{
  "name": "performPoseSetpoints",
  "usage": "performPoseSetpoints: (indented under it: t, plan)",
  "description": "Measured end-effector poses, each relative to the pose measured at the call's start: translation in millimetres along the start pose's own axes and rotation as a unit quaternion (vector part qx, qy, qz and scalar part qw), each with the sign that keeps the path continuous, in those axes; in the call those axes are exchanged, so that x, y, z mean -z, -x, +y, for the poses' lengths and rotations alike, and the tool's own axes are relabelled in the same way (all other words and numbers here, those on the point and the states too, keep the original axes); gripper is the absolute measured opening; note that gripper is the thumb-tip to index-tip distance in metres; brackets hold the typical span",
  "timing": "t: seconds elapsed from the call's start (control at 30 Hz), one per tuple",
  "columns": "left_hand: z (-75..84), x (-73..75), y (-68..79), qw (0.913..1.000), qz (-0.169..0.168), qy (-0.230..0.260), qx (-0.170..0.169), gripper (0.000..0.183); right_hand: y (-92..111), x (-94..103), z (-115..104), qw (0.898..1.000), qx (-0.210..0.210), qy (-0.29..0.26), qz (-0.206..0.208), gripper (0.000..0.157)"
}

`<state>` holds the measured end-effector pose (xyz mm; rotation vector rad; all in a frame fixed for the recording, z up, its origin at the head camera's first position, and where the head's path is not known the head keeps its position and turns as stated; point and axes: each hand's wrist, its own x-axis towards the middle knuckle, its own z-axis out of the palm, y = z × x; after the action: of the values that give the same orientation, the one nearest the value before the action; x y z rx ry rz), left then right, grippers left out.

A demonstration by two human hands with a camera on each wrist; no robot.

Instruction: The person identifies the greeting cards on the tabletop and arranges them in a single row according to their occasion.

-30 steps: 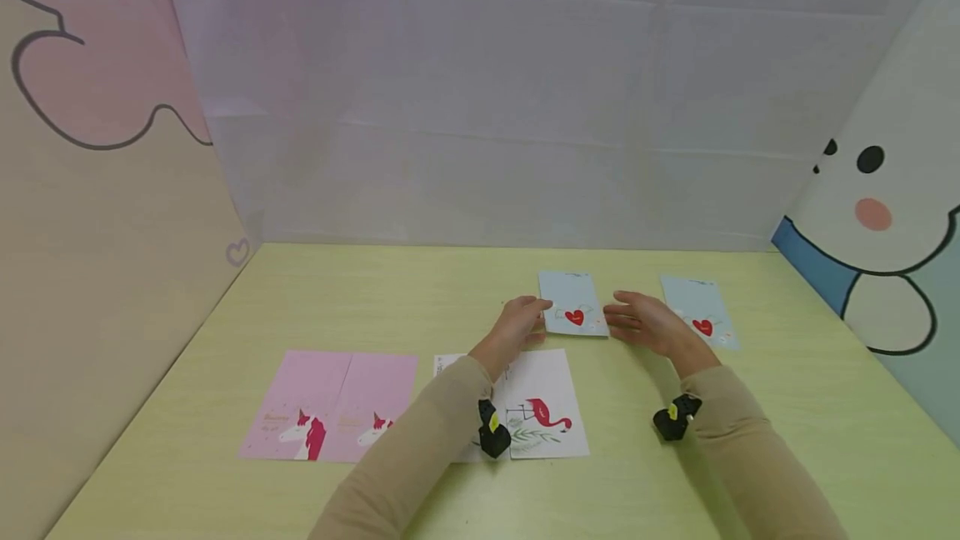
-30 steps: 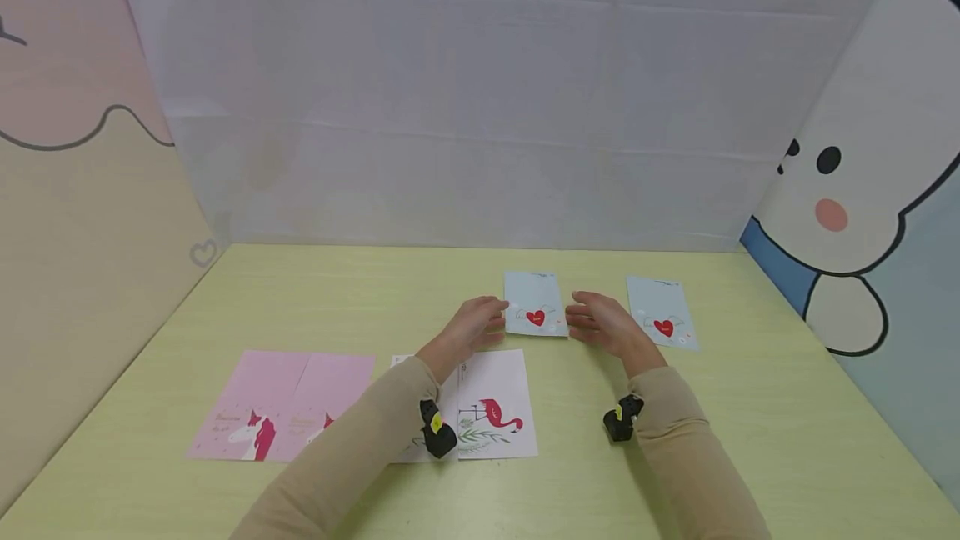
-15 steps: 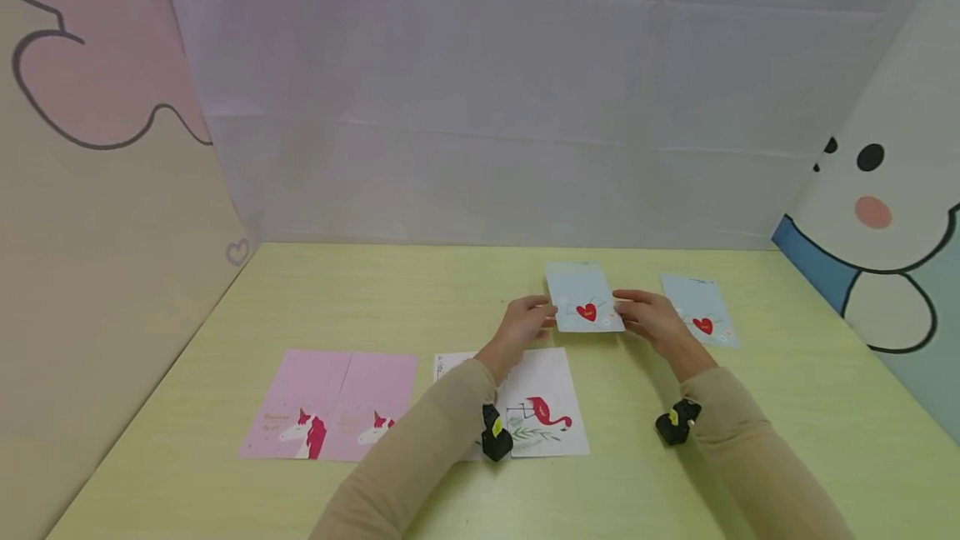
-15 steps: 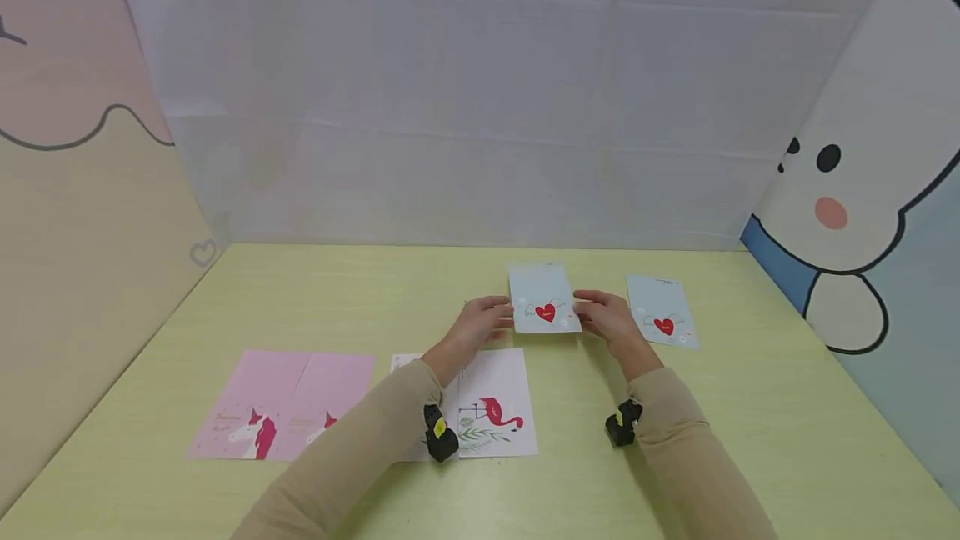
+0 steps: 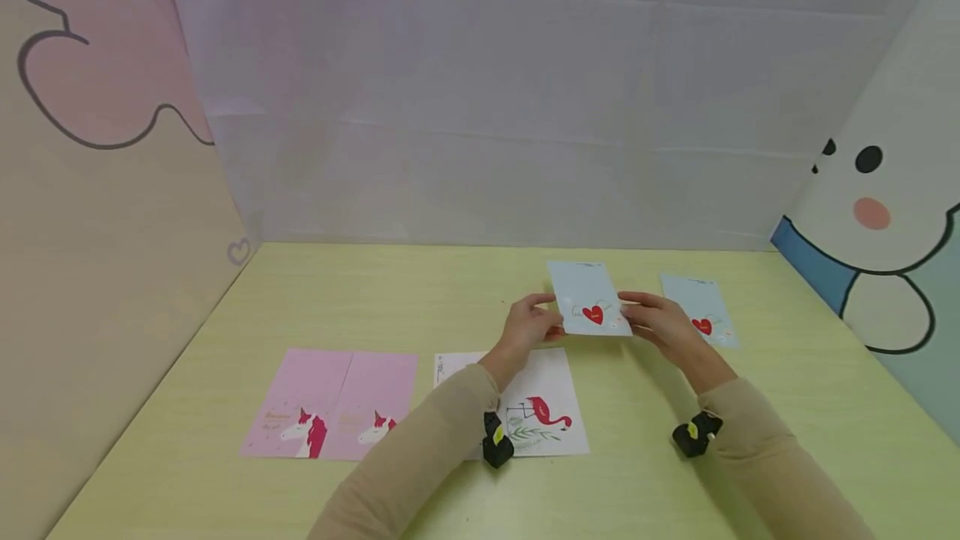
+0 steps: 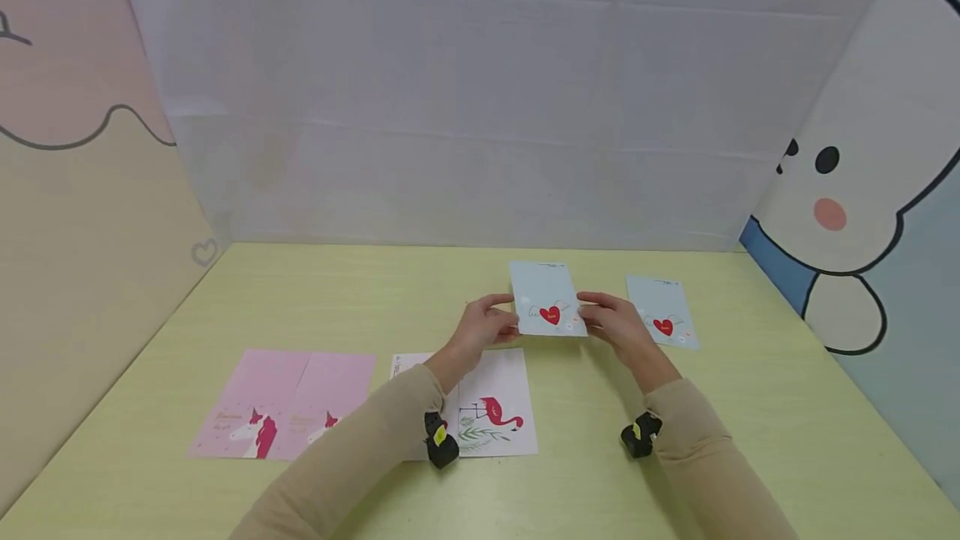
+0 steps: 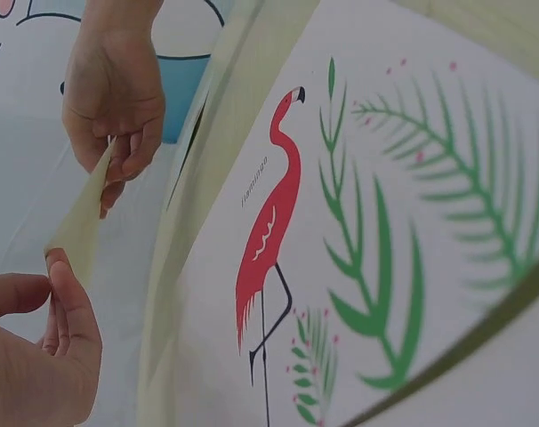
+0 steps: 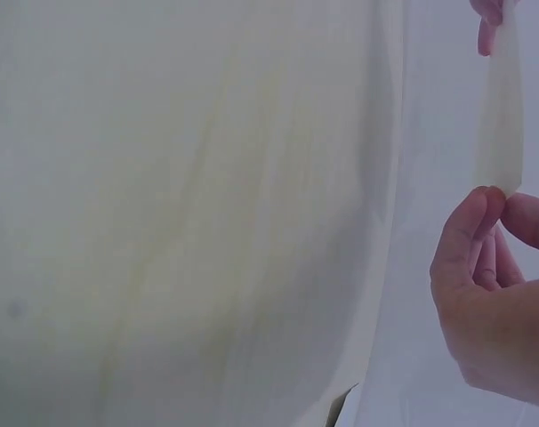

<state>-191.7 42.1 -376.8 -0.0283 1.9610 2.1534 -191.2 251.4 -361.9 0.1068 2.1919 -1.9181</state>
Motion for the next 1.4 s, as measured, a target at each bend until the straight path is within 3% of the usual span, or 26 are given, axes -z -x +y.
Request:
performPoseSetpoints:
  t: [0.43, 0.77, 1.13, 1.4]
  plan:
    - [-2.4, -8.1, 15.1, 0.9991, -0.034, 0.026, 0.001, 0.047, 20.1, 13.5, 1.1, 0.999, 0.025, -0.021, -0.035, 0.054]
    - [-7.8, -16.0, 26.4, 0.9969, -0.067, 0.039, 0.010, 0.054, 34.7, 26.1, 3.0, 0.996, 0.039, 0.050, -0.059, 0.056]
    - [-7.6, -24.7, 44.4, 0.9952, -0.091, 0.033, 0.013, 0.057, 48.7, 42.3, 9.9, 0.992, 0.054, 0.058, -0.096, 0.051]
    - [-11.5, -35.4, 53.9, 0.9947, -0.090, 0.040, 0.030, 0.060, 60.1, 51.6, 13.8, 0.991, 0.034, 0.076, -0.103, 0.052]
